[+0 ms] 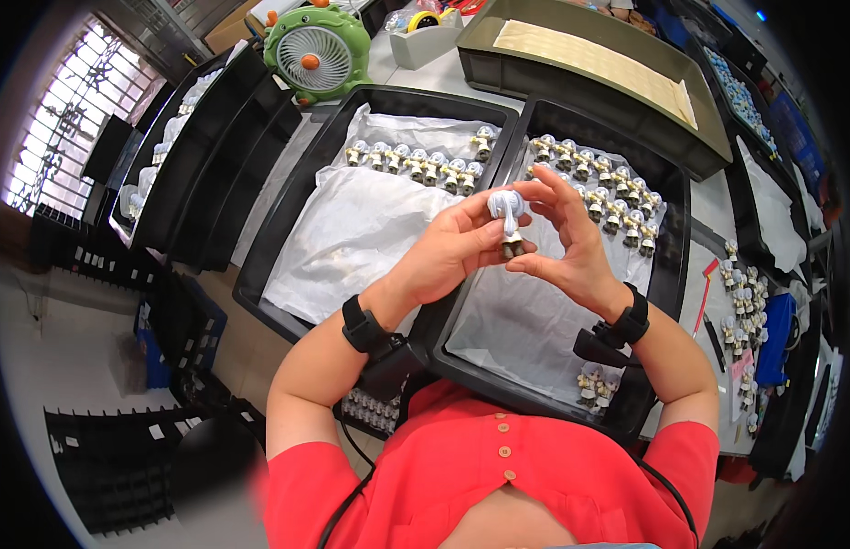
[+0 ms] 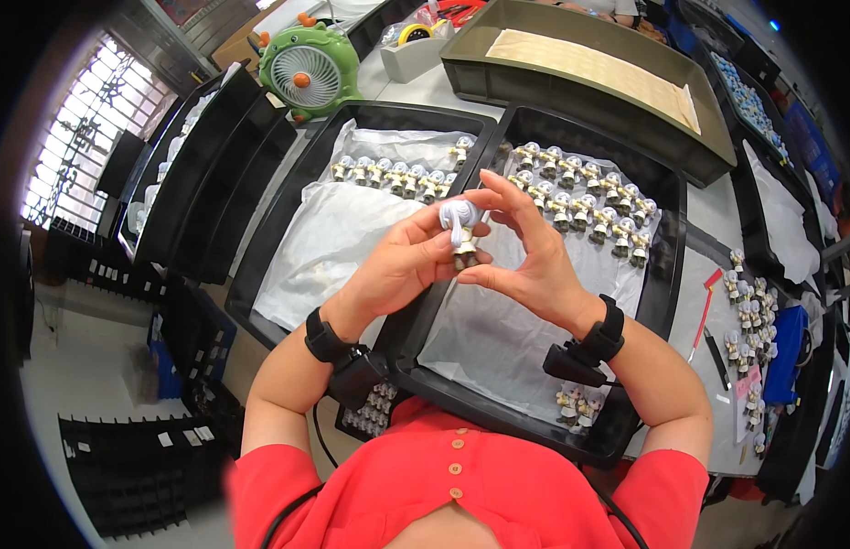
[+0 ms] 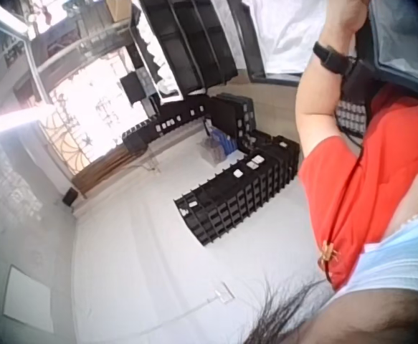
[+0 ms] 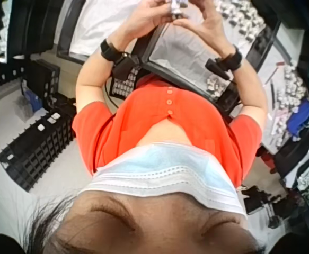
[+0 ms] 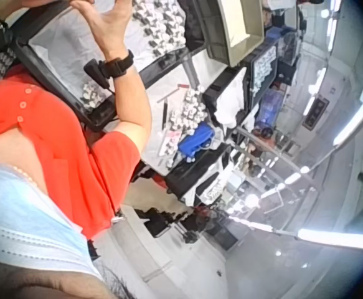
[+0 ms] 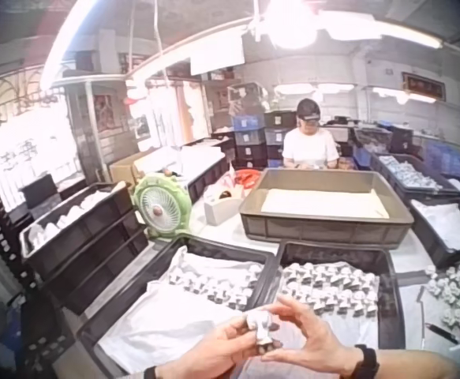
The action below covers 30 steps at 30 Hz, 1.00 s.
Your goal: The person assembles small, white, bell-shaped figurines by hand, picking them from a tray and placing them into a second tray. They use a small tool to adjust a component on one of the figurines before placing it in the tray.
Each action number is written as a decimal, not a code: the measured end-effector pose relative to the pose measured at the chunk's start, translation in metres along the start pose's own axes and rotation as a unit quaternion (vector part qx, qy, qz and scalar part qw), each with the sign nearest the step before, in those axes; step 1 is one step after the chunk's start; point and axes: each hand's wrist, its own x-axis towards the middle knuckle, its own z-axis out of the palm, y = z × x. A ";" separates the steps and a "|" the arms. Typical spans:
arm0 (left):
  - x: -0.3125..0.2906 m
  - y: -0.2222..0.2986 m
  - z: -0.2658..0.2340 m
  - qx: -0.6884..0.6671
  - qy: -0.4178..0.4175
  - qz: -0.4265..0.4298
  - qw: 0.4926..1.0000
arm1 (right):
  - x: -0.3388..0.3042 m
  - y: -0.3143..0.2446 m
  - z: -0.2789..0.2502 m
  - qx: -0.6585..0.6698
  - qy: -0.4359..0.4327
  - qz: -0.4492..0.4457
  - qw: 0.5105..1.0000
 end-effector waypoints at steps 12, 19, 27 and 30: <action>-0.002 0.020 -0.099 0.657 0.209 -0.072 0.721 | 0.001 0.007 -0.008 -0.061 0.019 0.028 0.998; -0.005 0.008 -0.110 0.714 0.155 -0.184 0.657 | 0.001 0.007 -0.007 -0.092 0.009 0.017 0.996; -0.005 0.013 -0.111 0.620 0.141 -0.259 0.727 | 0.002 -0.001 -0.008 -0.120 -0.006 0.041 0.992; 0.001 0.014 -0.111 0.666 0.107 -0.252 0.694 | 0.005 -0.008 -0.015 -0.163 -0.091 0.025 0.982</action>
